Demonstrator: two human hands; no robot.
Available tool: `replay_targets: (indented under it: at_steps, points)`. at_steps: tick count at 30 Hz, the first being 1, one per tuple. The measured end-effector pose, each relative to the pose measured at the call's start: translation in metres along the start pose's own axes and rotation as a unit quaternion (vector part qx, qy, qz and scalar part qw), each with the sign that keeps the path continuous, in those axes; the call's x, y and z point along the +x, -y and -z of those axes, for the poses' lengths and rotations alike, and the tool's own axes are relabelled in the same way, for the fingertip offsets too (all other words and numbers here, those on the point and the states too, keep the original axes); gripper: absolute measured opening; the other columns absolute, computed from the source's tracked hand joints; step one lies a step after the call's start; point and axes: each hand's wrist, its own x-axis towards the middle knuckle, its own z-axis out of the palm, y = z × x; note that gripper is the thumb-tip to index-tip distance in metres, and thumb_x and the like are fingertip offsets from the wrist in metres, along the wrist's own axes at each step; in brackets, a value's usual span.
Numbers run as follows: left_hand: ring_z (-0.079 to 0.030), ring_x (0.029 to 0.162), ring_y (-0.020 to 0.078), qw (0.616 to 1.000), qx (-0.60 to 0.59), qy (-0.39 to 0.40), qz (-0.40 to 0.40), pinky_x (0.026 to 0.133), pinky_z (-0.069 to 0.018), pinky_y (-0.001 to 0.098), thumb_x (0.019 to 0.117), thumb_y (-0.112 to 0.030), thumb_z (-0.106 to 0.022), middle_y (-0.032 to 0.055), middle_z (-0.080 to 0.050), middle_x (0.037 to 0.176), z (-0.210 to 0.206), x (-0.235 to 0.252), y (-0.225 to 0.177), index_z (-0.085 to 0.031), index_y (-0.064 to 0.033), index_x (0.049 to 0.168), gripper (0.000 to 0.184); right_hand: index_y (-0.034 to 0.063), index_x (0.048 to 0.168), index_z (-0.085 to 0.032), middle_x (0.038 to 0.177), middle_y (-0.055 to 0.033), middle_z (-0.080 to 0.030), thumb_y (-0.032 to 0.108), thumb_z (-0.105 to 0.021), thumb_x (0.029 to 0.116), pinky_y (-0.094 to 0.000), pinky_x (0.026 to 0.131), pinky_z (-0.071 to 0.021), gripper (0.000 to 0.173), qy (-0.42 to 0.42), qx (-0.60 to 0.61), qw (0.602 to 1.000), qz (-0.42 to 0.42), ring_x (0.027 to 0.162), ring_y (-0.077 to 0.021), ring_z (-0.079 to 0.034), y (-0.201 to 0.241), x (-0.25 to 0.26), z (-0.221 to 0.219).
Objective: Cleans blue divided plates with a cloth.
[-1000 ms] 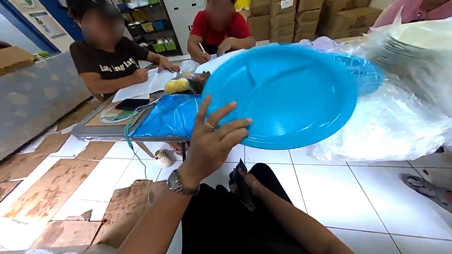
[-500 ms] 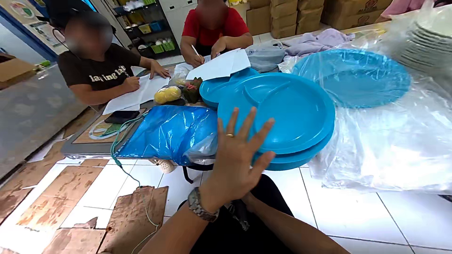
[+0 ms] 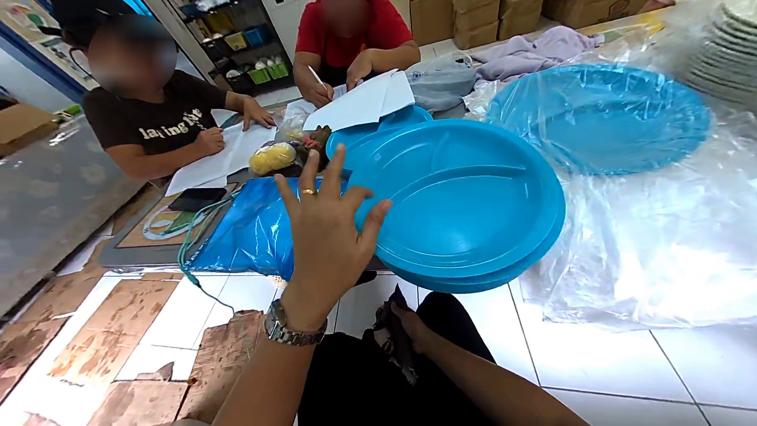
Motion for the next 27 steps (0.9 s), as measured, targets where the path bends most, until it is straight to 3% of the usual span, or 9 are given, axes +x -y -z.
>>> replay_targets:
  at_steps: [2, 4, 7, 11, 13, 15, 20, 24, 27]
  points:
    - [-0.025, 0.151, 0.0475, 1.000, 0.019, 0.007, 0.014, 0.114, -0.0095, 0.0784, 0.1030, -0.051, -0.047, 0.0193, -0.037, 0.161, 0.002, 0.006, -0.013, -0.071, -0.0103, 0.122, 0.050, 0.0013, 0.132, -0.056, 0.108, -0.0136, -0.066, 0.041, -0.037, 0.1113, -0.0390, 0.085, -0.0549, 0.049, 0.003, -0.009, 1.000, 0.002, 0.095, -0.0193, -0.066, -0.001, 0.001, -0.001]
    - [-0.030, 0.149, 0.0468, 0.999, 0.007, 0.043, -0.003, 0.113, -0.0115, 0.0790, 0.1022, -0.053, -0.047, 0.0191, -0.041, 0.159, -0.001, 0.011, -0.032, -0.066, -0.0110, 0.132, 0.056, 0.0013, 0.132, -0.056, 0.109, -0.0138, -0.066, 0.042, -0.037, 0.1113, -0.0390, 0.085, -0.0547, 0.049, 0.002, -0.013, 1.000, 0.000, 0.096, -0.0193, -0.065, 0.000, 0.000, -0.002]
    - [-0.034, 0.149, 0.0426, 0.992, -0.030, 0.114, -0.046, 0.113, -0.0105, 0.0791, 0.1006, -0.058, -0.047, 0.0152, -0.045, 0.157, -0.011, 0.019, -0.051, -0.063, -0.0138, 0.138, 0.060, 0.0016, 0.132, -0.056, 0.110, -0.0141, -0.066, 0.042, -0.037, 0.1110, -0.0392, 0.085, -0.0548, 0.050, -0.008, -0.006, 1.000, -0.002, 0.097, -0.0197, -0.065, 0.001, -0.001, 0.000]
    - [-0.043, 0.143, 0.0401, 0.991, -0.048, 0.125, -0.018, 0.113, -0.0247, 0.0737, 0.1014, -0.050, -0.055, 0.0144, -0.051, 0.153, -0.007, 0.049, -0.032, -0.065, -0.0103, 0.136, 0.054, 0.0019, 0.133, -0.056, 0.111, -0.0138, -0.067, 0.042, -0.037, 0.1111, -0.0390, 0.086, -0.0552, 0.049, -0.010, 0.010, 1.000, 0.005, 0.098, -0.0193, -0.066, 0.003, -0.003, 0.005]
    - [-0.055, 0.130, 0.0409, 0.990, -0.022, 0.125, 0.057, 0.103, -0.0395, 0.0676, 0.1022, -0.043, -0.058, 0.0186, -0.062, 0.138, -0.007, 0.078, 0.001, -0.066, -0.0058, 0.132, 0.048, 0.0021, 0.133, -0.056, 0.111, -0.0132, -0.067, 0.041, -0.037, 0.1113, -0.0387, 0.087, -0.0551, 0.049, -0.005, 0.007, 1.000, 0.010, 0.098, -0.0185, -0.066, 0.005, -0.006, 0.004]
    - [-0.061, 0.118, 0.0442, 0.977, 0.006, 0.143, 0.156, 0.095, -0.0451, 0.0674, 0.1035, -0.035, -0.059, 0.0243, -0.067, 0.122, -0.010, 0.104, 0.037, -0.068, -0.0015, 0.126, 0.042, 0.0023, 0.132, -0.057, 0.109, -0.0127, -0.067, 0.041, -0.037, 0.1113, -0.0384, 0.087, -0.0549, 0.048, -0.002, 0.002, 1.000, 0.012, 0.097, -0.0181, -0.066, 0.005, -0.005, 0.002]
    - [-0.061, 0.116, 0.0493, 0.913, 0.062, 0.238, 0.324, 0.093, -0.0447, 0.0708, 0.1007, -0.032, -0.063, 0.0313, -0.065, 0.118, -0.044, 0.130, 0.101, -0.069, 0.0064, 0.114, 0.041, 0.0020, 0.131, -0.057, 0.109, -0.0132, -0.066, 0.039, -0.037, 0.1117, -0.0385, 0.086, -0.0544, 0.046, 0.000, 0.015, 1.000, 0.005, 0.096, -0.0188, -0.065, 0.003, 0.002, -0.008]
    - [-0.057, 0.122, 0.0501, 0.879, 0.089, 0.283, 0.373, 0.097, -0.0426, 0.0702, 0.0987, -0.049, -0.062, 0.0346, -0.061, 0.125, -0.067, 0.136, 0.109, -0.063, 0.0108, 0.120, 0.064, 0.0017, 0.133, -0.056, 0.114, -0.0146, -0.066, 0.038, -0.038, 0.1116, -0.0395, 0.090, -0.0538, 0.046, 0.008, 0.003, 1.000, -0.002, 0.102, -0.0196, -0.065, 0.004, -0.001, -0.012]
    - [-0.059, 0.119, 0.0490, 0.870, 0.089, 0.296, 0.384, 0.096, -0.0448, 0.0685, 0.0957, -0.042, -0.069, 0.0348, -0.062, 0.122, -0.081, 0.142, 0.108, -0.062, 0.0135, 0.116, 0.060, 0.0011, 0.135, -0.056, 0.120, -0.0163, -0.065, 0.038, -0.039, 0.1113, -0.0413, 0.093, -0.0529, 0.047, 0.010, -0.005, 1.000, -0.010, 0.107, -0.0213, -0.064, 0.004, -0.004, -0.012]
